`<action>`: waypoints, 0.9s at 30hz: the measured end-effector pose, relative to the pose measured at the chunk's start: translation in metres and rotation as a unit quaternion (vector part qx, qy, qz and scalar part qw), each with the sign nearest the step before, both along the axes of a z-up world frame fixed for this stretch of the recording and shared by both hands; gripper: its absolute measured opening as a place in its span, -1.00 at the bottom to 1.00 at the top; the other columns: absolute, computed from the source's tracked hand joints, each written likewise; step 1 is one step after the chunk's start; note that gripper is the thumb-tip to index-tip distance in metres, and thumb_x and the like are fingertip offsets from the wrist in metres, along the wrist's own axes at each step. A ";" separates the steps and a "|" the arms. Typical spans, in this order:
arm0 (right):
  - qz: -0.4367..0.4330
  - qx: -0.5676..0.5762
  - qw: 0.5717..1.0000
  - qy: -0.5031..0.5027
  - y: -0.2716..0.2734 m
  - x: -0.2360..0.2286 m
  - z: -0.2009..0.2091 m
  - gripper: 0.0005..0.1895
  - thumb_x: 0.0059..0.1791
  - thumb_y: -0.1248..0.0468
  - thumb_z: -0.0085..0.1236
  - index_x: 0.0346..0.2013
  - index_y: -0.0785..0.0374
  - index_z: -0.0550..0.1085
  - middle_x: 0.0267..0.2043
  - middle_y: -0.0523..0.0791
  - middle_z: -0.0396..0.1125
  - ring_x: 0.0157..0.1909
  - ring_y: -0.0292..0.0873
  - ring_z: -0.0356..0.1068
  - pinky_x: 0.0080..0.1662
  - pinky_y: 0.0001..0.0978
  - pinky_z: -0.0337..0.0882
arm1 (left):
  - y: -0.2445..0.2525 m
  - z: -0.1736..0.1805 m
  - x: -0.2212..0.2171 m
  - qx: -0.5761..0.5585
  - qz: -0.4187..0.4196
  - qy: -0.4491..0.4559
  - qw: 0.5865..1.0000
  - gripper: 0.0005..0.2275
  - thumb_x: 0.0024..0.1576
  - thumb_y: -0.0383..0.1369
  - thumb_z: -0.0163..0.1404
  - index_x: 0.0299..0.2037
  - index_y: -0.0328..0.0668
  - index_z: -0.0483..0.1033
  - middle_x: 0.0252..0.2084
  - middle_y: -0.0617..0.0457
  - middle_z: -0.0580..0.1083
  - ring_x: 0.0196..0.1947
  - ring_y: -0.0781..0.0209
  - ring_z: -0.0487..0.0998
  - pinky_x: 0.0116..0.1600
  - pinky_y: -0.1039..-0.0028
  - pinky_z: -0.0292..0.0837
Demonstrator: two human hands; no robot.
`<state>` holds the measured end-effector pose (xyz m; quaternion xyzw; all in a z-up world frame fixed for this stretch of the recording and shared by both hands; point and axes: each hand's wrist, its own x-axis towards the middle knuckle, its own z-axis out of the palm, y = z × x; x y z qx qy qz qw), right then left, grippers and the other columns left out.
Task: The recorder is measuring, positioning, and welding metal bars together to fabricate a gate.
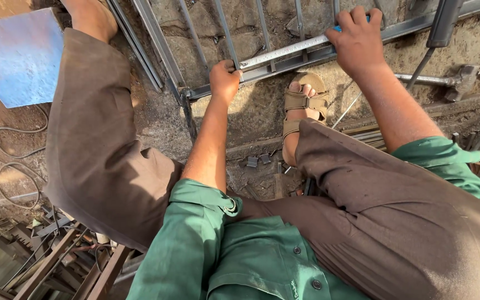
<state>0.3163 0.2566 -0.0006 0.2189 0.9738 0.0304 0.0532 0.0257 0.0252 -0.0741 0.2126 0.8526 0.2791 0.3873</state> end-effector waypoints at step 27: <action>0.002 0.050 0.997 -0.056 -0.001 0.001 -0.002 -0.64 -0.02 0.39 0.26 -0.03 -0.16 0.62 0.07 -0.21 0.33 0.26 -0.16 0.24 0.35 0.03 0.11 | 0.006 0.014 -0.001 -0.043 -0.040 -0.019 0.998 -0.75 0.03 -0.44 0.27 -0.08 -0.26 0.65 -0.12 -0.10 0.67 -0.14 0.07 0.70 0.00 0.32 0.54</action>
